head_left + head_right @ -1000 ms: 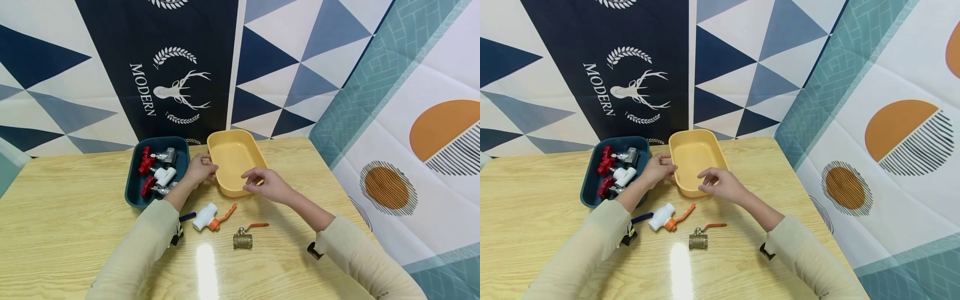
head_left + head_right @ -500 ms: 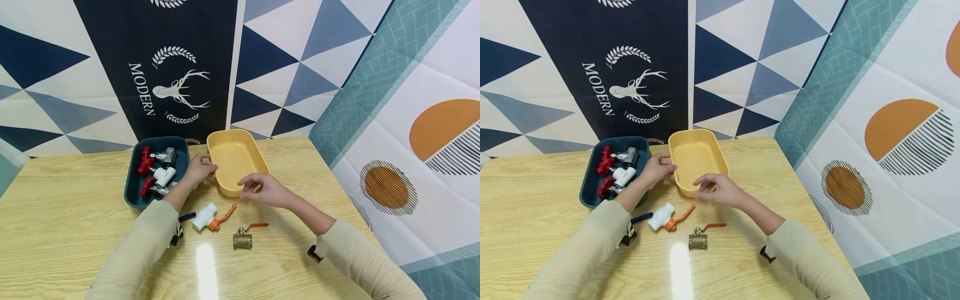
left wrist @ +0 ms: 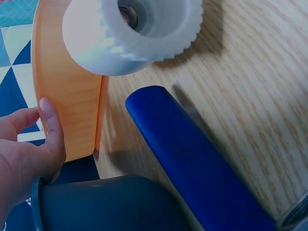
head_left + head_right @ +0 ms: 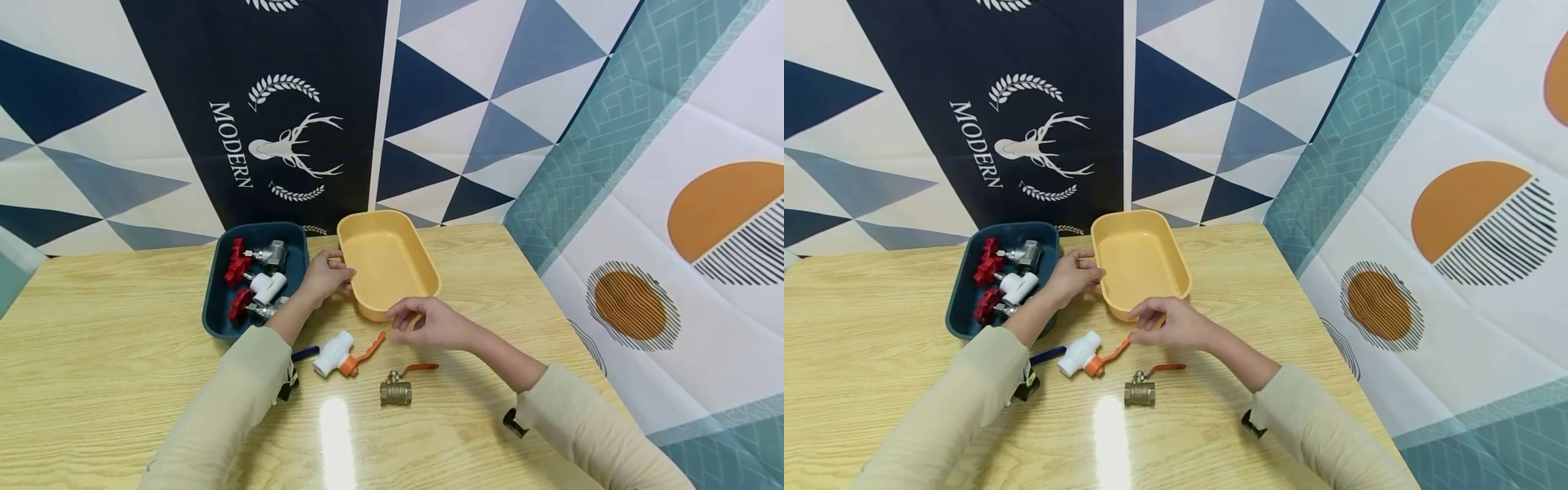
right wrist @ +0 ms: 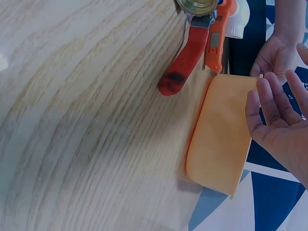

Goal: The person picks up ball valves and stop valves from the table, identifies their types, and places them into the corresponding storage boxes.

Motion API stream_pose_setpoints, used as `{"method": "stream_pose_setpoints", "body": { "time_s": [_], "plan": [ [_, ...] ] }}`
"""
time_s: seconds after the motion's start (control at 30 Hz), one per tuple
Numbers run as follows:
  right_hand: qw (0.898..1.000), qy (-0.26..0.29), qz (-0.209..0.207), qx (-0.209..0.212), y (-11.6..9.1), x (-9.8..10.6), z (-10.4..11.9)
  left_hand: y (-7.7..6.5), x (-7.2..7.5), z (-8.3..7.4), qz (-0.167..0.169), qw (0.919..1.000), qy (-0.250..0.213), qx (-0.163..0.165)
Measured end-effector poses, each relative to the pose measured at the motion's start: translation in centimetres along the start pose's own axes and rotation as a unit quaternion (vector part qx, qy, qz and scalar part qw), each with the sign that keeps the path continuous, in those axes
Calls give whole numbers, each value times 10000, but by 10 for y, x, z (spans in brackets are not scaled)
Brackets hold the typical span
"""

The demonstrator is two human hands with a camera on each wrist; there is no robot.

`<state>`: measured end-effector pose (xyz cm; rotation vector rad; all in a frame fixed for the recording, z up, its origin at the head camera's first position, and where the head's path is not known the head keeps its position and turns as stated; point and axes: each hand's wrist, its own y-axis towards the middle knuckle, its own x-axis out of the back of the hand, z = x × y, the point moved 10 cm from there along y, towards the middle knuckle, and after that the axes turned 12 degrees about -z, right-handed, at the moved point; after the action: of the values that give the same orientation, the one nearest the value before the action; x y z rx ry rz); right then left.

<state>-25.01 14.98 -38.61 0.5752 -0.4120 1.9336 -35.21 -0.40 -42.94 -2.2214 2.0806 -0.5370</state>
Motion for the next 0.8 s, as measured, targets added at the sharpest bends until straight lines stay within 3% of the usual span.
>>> {"method": "stream_pose_setpoints", "body": {
  "time_s": [0.33,0.8],
  "plan": [
    [9992,-160,310,218,-10,-12,-1,3,-1,2,7,10000,-51,42],
    [9960,-236,838,177,-21,-32,-14,2,-1,2,-26,10000,-52,64]
  ]
}}
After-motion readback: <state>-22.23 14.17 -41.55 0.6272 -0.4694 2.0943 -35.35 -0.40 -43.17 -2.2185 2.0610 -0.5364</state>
